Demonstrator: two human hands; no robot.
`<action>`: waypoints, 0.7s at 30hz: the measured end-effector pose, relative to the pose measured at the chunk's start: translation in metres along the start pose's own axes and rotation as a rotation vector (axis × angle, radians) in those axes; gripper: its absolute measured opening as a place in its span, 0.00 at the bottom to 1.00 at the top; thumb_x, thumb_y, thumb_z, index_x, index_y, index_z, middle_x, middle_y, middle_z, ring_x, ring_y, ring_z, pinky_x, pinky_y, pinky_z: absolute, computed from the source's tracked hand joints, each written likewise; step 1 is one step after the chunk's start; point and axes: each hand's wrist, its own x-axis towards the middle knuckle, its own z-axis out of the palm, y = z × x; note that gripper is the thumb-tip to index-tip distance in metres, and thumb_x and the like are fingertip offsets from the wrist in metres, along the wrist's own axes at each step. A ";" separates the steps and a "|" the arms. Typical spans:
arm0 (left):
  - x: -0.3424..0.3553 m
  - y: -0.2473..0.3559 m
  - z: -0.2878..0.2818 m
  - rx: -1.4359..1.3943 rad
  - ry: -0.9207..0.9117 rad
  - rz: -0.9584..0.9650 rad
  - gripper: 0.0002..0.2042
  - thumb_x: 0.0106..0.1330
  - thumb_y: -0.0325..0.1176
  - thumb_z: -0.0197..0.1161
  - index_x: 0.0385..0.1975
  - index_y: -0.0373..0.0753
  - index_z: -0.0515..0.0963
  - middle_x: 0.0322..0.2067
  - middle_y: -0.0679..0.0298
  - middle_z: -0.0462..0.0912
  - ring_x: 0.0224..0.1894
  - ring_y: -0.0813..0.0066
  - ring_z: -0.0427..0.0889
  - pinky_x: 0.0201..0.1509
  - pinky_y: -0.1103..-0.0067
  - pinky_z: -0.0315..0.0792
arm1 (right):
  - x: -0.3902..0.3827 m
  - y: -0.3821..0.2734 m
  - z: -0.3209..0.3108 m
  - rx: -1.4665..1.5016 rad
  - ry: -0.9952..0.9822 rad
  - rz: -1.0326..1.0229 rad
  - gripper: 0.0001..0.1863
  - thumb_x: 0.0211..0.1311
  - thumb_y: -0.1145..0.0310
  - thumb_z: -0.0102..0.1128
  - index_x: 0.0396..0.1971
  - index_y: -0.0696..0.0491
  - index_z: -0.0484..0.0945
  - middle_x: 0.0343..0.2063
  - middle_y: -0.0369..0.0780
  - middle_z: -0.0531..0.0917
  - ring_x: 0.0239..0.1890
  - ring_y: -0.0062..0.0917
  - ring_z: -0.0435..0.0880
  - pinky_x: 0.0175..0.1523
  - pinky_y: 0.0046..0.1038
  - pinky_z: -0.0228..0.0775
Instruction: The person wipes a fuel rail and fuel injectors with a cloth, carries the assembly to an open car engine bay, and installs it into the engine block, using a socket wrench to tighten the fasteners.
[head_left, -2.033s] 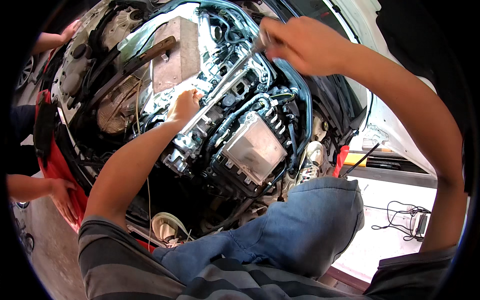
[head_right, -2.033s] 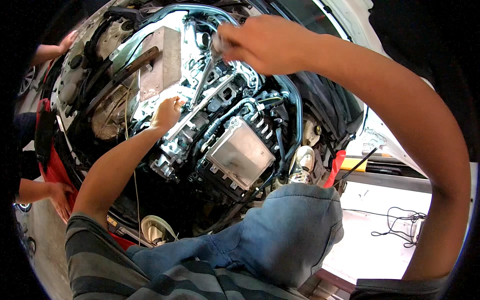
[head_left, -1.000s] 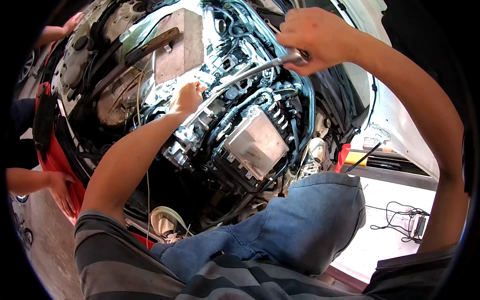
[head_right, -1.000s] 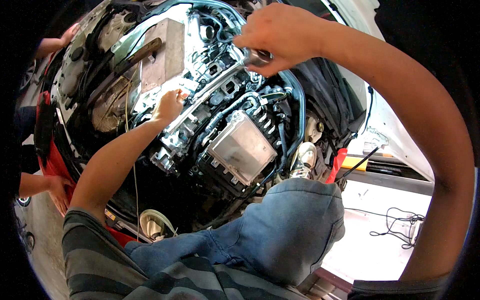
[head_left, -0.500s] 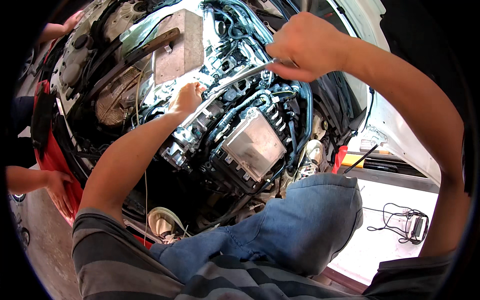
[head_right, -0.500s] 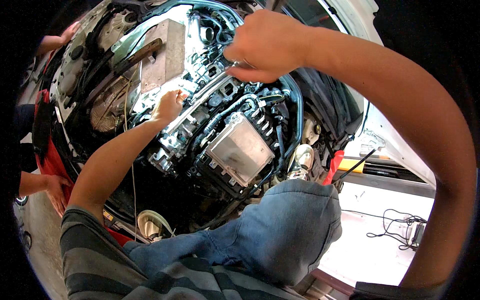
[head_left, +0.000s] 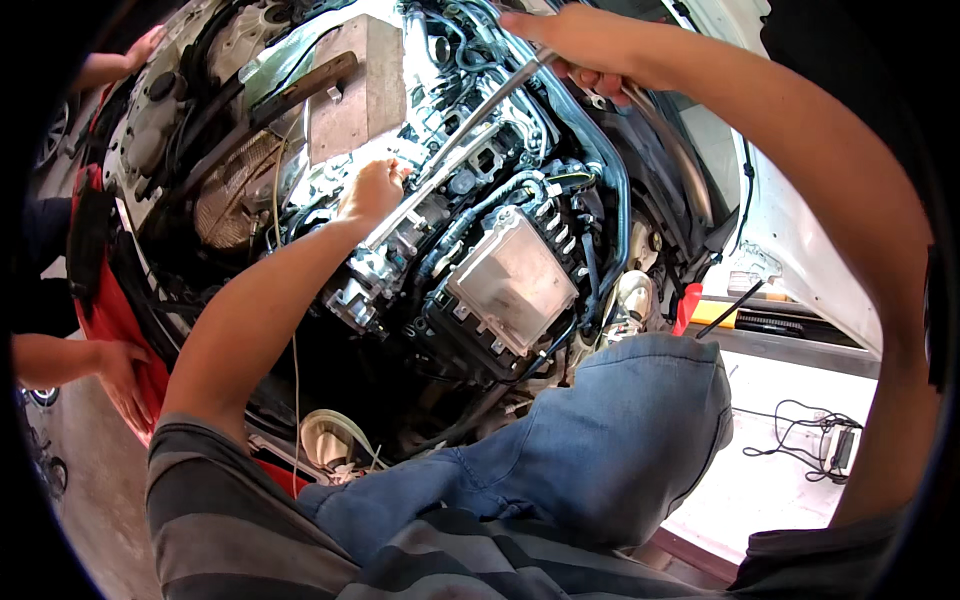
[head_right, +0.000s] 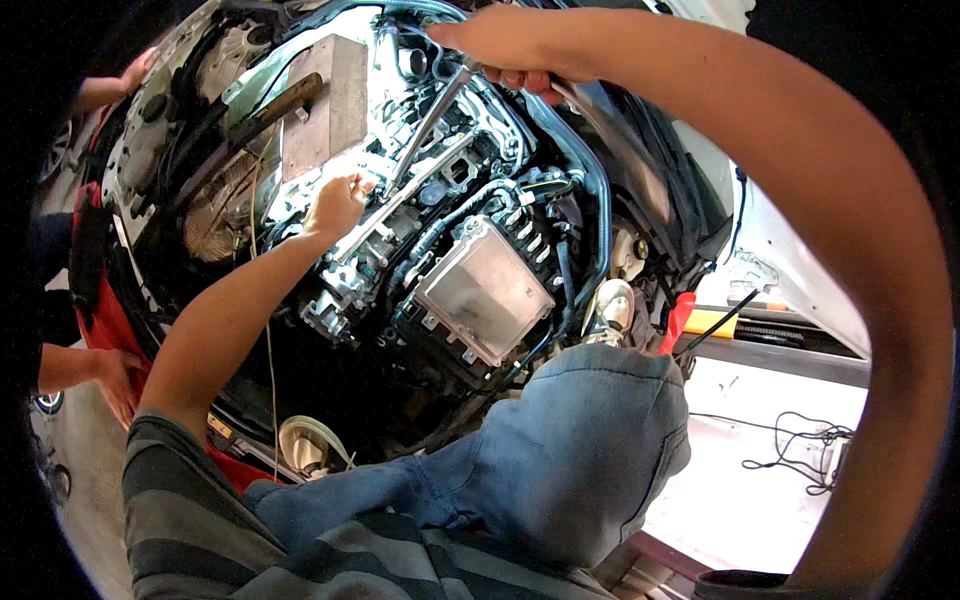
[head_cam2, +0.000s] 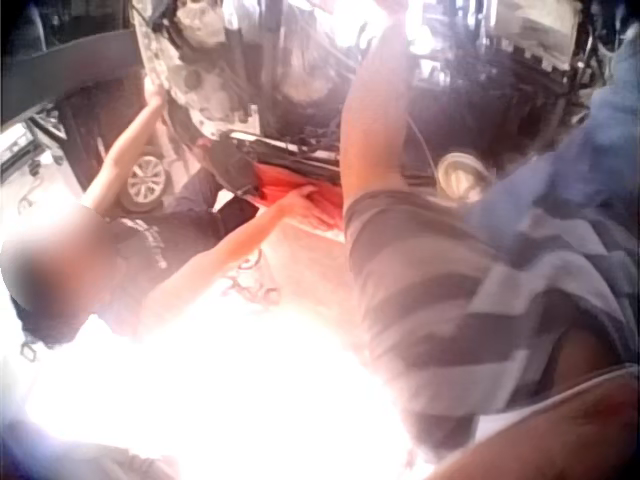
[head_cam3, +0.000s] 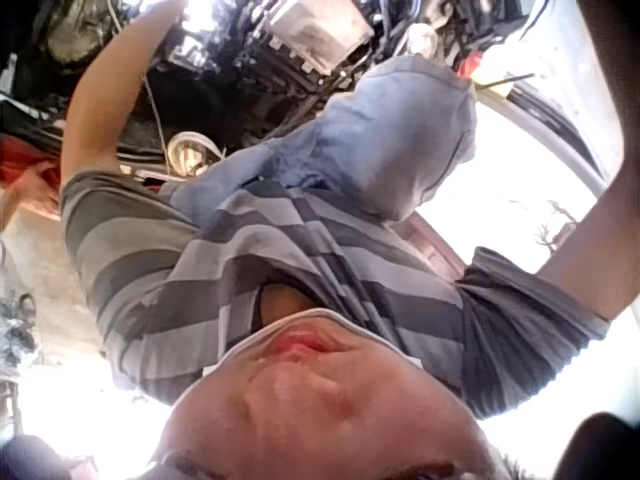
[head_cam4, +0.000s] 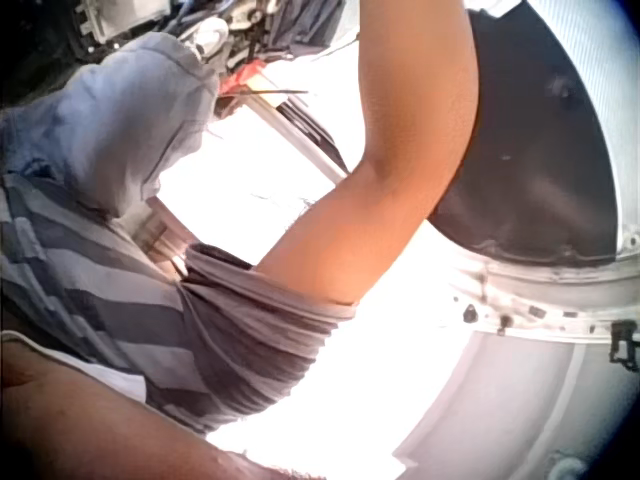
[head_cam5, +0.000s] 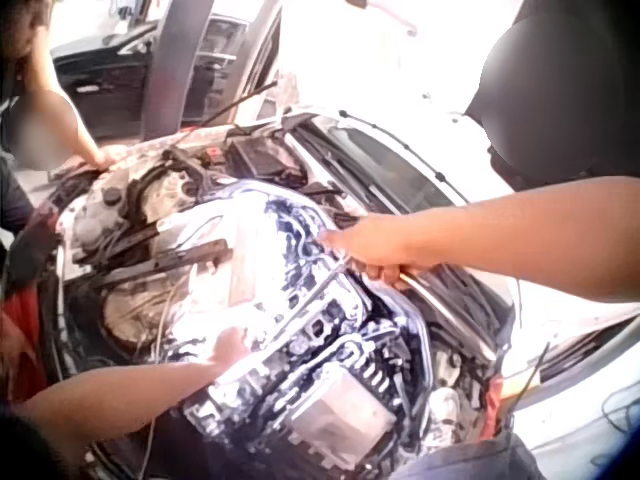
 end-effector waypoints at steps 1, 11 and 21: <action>0.001 0.001 -0.002 0.003 0.006 -0.012 0.14 0.68 0.41 0.55 0.39 0.37 0.79 0.32 0.49 0.82 0.35 0.54 0.81 0.41 0.67 0.72 | -0.002 -0.002 -0.005 0.085 -0.089 0.178 0.38 0.65 0.38 0.42 0.21 0.64 0.75 0.19 0.52 0.78 0.21 0.41 0.78 0.32 0.39 0.70; 0.001 -0.002 0.002 0.042 0.108 0.016 0.13 0.68 0.40 0.53 0.37 0.38 0.79 0.34 0.49 0.82 0.39 0.50 0.81 0.43 0.63 0.73 | 0.013 -0.002 0.009 -0.095 0.099 -0.234 0.33 0.63 0.38 0.46 0.12 0.53 0.70 0.06 0.34 0.64 0.07 0.26 0.64 0.14 0.30 0.58; 0.000 -0.012 0.013 0.012 0.120 -0.034 0.12 0.69 0.42 0.53 0.39 0.41 0.79 0.35 0.50 0.82 0.38 0.51 0.81 0.43 0.63 0.72 | 0.010 0.039 0.007 -0.378 0.312 -0.839 0.33 0.60 0.38 0.52 0.16 0.57 0.72 0.07 0.35 0.66 0.08 0.26 0.67 0.18 0.29 0.60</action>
